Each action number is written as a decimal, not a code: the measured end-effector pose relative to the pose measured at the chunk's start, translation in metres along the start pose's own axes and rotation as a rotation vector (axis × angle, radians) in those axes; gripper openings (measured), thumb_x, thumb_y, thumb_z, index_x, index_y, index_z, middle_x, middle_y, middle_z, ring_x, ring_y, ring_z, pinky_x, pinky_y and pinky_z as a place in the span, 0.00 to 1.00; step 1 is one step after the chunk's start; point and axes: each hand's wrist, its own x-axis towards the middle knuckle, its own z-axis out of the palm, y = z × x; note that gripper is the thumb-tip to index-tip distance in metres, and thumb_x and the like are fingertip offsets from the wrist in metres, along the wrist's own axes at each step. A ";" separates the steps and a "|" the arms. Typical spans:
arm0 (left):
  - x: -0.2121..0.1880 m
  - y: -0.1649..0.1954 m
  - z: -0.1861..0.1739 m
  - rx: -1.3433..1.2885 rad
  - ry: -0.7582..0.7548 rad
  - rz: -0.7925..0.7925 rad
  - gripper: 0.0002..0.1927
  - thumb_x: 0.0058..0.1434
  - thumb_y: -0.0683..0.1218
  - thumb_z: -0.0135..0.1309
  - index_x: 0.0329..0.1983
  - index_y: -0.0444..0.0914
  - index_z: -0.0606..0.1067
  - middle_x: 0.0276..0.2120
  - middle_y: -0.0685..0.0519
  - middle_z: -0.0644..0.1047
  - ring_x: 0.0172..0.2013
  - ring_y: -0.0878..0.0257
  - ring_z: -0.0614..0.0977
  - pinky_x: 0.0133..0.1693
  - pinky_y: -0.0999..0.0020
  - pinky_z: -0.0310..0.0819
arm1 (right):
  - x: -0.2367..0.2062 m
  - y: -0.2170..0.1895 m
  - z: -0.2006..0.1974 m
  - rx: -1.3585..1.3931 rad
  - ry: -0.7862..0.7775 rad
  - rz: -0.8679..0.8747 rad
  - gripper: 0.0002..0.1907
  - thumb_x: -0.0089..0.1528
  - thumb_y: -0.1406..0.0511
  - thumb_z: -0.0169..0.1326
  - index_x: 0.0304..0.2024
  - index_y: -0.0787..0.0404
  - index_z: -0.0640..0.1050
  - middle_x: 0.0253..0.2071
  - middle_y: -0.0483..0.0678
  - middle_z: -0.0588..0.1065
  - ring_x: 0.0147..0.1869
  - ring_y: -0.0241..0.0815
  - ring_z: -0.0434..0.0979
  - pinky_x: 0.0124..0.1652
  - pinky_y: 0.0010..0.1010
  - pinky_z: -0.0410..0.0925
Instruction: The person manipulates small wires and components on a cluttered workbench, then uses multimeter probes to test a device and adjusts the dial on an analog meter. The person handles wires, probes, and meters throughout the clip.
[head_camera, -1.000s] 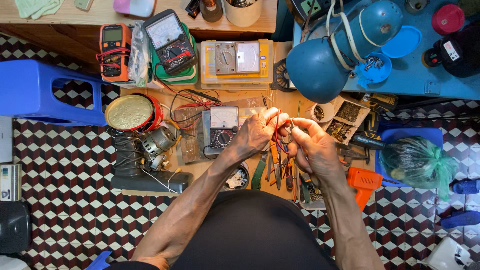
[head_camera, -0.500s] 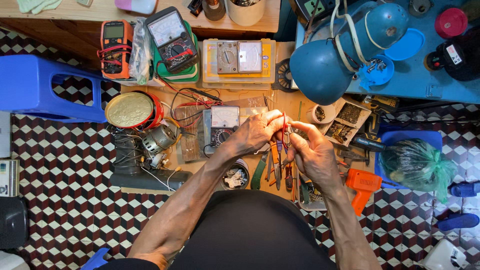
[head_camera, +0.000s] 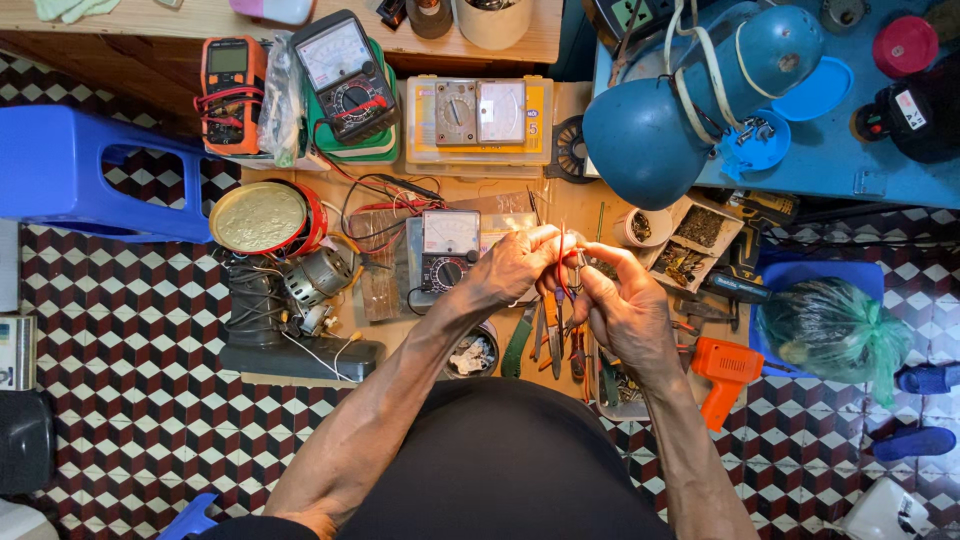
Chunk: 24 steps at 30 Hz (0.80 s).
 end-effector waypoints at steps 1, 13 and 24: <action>0.001 0.001 0.001 0.018 0.020 -0.020 0.18 0.76 0.51 0.38 0.45 0.33 0.74 0.29 0.53 0.76 0.29 0.66 0.78 0.33 0.71 0.76 | 0.000 -0.003 0.001 -0.015 0.005 -0.002 0.19 0.69 0.64 0.47 0.61 0.65 0.70 0.21 0.46 0.74 0.12 0.23 0.58 0.13 0.16 0.50; -0.025 -0.002 -0.010 0.463 0.537 0.011 0.12 0.69 0.46 0.48 0.49 0.37 0.78 0.36 0.46 0.84 0.33 0.61 0.87 0.34 0.66 0.83 | -0.014 0.059 -0.053 -1.047 0.134 0.194 0.19 0.68 0.58 0.48 0.59 0.55 0.78 0.31 0.54 0.80 0.35 0.47 0.81 0.38 0.41 0.72; -0.113 -0.030 0.035 0.947 0.533 0.176 0.09 0.61 0.40 0.58 0.46 0.38 0.78 0.36 0.47 0.79 0.39 0.47 0.82 0.40 0.55 0.77 | -0.025 0.059 0.024 -0.645 -0.107 -0.360 0.13 0.63 0.67 0.57 0.49 0.64 0.77 0.43 0.56 0.79 0.45 0.47 0.82 0.42 0.34 0.75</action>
